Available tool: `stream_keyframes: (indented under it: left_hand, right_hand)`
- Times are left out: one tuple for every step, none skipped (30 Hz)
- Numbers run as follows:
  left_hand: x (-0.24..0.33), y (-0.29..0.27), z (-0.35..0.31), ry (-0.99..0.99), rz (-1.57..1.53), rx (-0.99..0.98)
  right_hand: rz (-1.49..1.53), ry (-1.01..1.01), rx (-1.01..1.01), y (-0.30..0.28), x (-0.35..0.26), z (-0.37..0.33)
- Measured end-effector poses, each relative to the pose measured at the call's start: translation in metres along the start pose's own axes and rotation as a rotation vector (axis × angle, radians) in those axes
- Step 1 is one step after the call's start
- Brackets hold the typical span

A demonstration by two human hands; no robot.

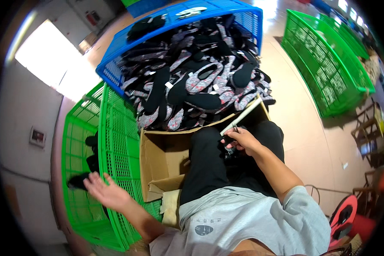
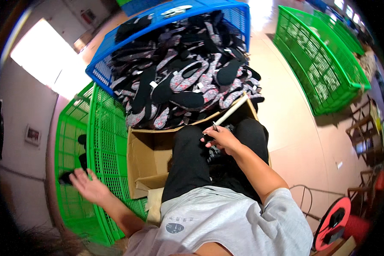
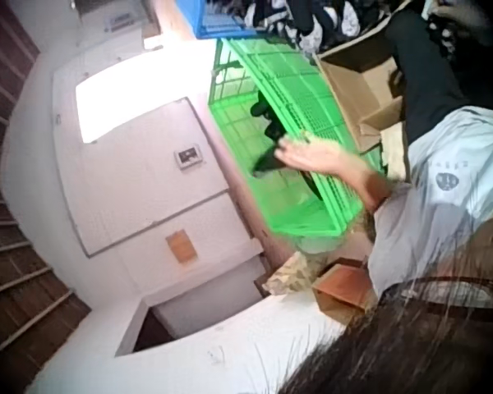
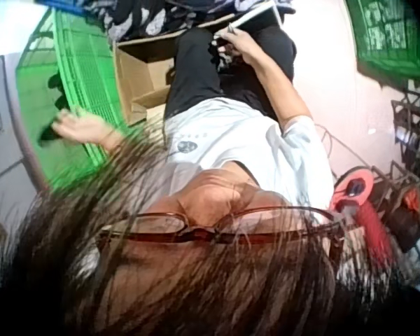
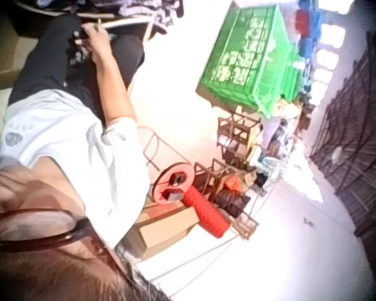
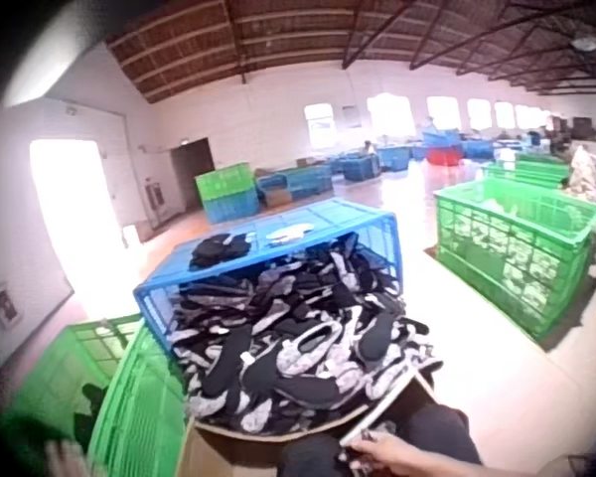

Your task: The person sits on the floor and sews the insole to the upper of a slipper using a needle and thread. They pull the thread through the fabric repeatedly to secure the parts together. The person handles multiple slippers from a blue crate, sewing them one by one.

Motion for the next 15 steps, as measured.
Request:
stream_keyframes:
  left_hand:
    - [0.029, 0.032, -0.008, 0.148, 0.076, -0.060]
    - [0.070, 0.066, -0.030, 0.432, 0.149, -0.072]
    - [0.110, 0.101, -0.058, 0.737, 0.180, -0.163]
    - [0.137, 0.112, -0.085, 0.962, 0.718, 0.152]
    - [0.155, 0.125, -0.115, 1.077, 1.188, 0.668]
    - [0.162, 0.128, -0.119, 0.781, 1.321, 0.941]
    - [0.193, 0.136, -0.144, 0.495, 1.460, 1.268]
    - [0.194, 0.146, -0.159, 0.117, 1.544, 1.481]
    - [0.200, 0.155, -0.177, -0.264, 1.614, 1.702]
    - [0.206, 0.164, -0.178, -0.123, 1.536, 1.627]
    - [0.210, 0.171, -0.178, 0.011, 1.455, 1.549]
    - [0.212, 0.177, -0.174, 0.137, 1.487, 1.469]
    - [0.214, 0.183, -0.171, 0.253, 1.520, 1.381]
    - [0.218, 0.183, -0.169, 0.369, 1.666, 1.296]
    - [0.217, 0.180, -0.170, 0.489, 1.806, 1.199]
  right_hand:
    - [0.005, 0.025, 0.006, 0.002, 0.001, -0.001]
    - [-0.004, 0.023, -0.001, 0.003, 0.002, 0.001]
    - [-0.013, 0.020, -0.008, 0.001, 0.005, 0.004]
    - [-0.020, 0.011, -0.030, 0.001, 0.007, 0.007]
    - [-0.015, 0.019, -0.023, 0.001, 0.007, 0.006]
    - [0.002, 0.006, 0.006, -0.006, 0.009, 0.003]
    - [0.002, 0.007, -0.053, 0.009, 0.007, 0.015]
    - [0.013, -0.002, -0.005, -0.003, 0.009, 0.008]
    - [0.022, -0.001, 0.002, -0.005, 0.009, 0.005]
    - [0.023, 0.001, -0.010, -0.002, 0.008, 0.006]
    - [0.024, 0.003, -0.013, -0.001, 0.007, 0.005]
    - [0.031, 0.000, -0.008, -0.001, 0.007, 0.004]
    - [0.036, -0.003, -0.005, -0.001, 0.007, 0.003]
    - [0.026, -0.009, -0.009, 0.000, 0.005, 0.004]
    - [0.019, -0.014, -0.012, 0.001, 0.004, 0.005]
Point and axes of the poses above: each hand's wrist, its own z-axis towards the middle knuckle, its own y-axis out of the palm, x = y × z, the point moved 9 cm from there along z, towards the middle knuckle, and after that the axes turned 11 degrees about -x, right-handed, at the moved point
